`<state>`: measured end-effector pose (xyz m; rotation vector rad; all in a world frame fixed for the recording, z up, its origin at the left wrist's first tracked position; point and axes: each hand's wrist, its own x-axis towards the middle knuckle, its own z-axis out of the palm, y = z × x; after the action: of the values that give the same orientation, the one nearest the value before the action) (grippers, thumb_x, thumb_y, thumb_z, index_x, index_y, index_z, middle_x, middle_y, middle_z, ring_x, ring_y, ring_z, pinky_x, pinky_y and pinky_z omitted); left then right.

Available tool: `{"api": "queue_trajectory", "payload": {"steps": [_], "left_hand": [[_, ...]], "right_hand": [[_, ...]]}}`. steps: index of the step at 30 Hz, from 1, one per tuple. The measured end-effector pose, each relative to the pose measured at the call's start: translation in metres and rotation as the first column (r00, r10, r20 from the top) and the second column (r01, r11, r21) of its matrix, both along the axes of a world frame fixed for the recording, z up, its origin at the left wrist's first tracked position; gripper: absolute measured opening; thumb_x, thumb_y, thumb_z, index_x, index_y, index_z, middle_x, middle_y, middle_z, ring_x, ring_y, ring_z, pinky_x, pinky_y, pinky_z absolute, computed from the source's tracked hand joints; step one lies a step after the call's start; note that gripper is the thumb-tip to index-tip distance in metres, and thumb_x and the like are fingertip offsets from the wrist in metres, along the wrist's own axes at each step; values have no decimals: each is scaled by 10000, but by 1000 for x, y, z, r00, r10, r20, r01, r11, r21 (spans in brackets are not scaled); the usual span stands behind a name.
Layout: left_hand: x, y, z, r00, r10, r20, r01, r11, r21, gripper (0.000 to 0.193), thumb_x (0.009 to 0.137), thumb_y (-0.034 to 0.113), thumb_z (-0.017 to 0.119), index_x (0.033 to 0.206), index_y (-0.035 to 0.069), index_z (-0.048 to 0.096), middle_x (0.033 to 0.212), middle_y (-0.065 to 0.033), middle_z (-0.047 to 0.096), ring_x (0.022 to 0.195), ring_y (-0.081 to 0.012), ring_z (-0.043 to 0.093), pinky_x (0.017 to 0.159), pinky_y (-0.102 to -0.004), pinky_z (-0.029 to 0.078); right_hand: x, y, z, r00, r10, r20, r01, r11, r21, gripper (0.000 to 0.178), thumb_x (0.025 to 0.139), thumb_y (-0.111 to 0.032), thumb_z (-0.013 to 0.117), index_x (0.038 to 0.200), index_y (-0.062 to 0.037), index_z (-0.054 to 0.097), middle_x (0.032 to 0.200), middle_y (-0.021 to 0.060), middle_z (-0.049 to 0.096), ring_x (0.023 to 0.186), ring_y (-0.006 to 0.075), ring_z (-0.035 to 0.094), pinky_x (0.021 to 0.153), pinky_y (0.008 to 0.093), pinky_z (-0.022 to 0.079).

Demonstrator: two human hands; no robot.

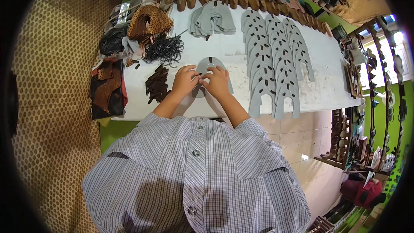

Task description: Preparing and aligning various shoe upper components on a workbench.

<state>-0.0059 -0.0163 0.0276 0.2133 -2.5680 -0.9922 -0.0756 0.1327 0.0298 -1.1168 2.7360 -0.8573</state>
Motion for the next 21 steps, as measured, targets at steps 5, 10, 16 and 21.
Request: {"api": "queue_trajectory", "payload": {"steps": [5, 10, 16, 21], "left_hand": [[-33, -5, -10, 989, 52, 139, -29, 986, -166, 132, 666, 253, 726, 715, 136, 691, 1144, -66, 571, 1145, -323, 436, 931, -461, 330], [-47, -7, -15, 948, 93, 304, -37, 982, -187, 151, 628, 304, 758, 681, 178, 694, 1218, -54, 532, 1252, -366, 305, 984, -534, 200], [-47, -1, -20, 940, 168, 297, -110, 973, -205, 149, 649, 311, 747, 698, 178, 703, 1273, -70, 499, 1279, -362, 266, 1009, -524, 161], [-49, 4, -20, 933, 220, 284, -179, 970, -164, 155, 687, 313, 720, 707, 161, 701, 1322, -83, 460, 1301, -357, 229, 1026, -554, 119]], "right_hand": [[-35, 15, -5, 993, -104, -50, 107, 992, 63, 207, 682, -284, 697, 864, -184, 693, 1154, 34, 557, 1207, 306, 387, 992, 568, 224], [-63, 19, -12, 992, -120, -33, 122, 989, 81, 316, 704, -285, 673, 999, -173, 660, 1157, 46, 549, 1185, 283, 410, 987, 562, 245], [-74, 6, -15, 996, -83, -44, 89, 983, 159, 450, 706, -322, 665, 1113, -141, 607, 1064, 64, 576, 1091, 262, 469, 946, 454, 300], [-83, -1, -8, 999, -45, 21, 40, 976, 212, 454, 731, -301, 659, 1145, -129, 582, 1082, 78, 557, 1105, 277, 457, 960, 450, 298]]}}
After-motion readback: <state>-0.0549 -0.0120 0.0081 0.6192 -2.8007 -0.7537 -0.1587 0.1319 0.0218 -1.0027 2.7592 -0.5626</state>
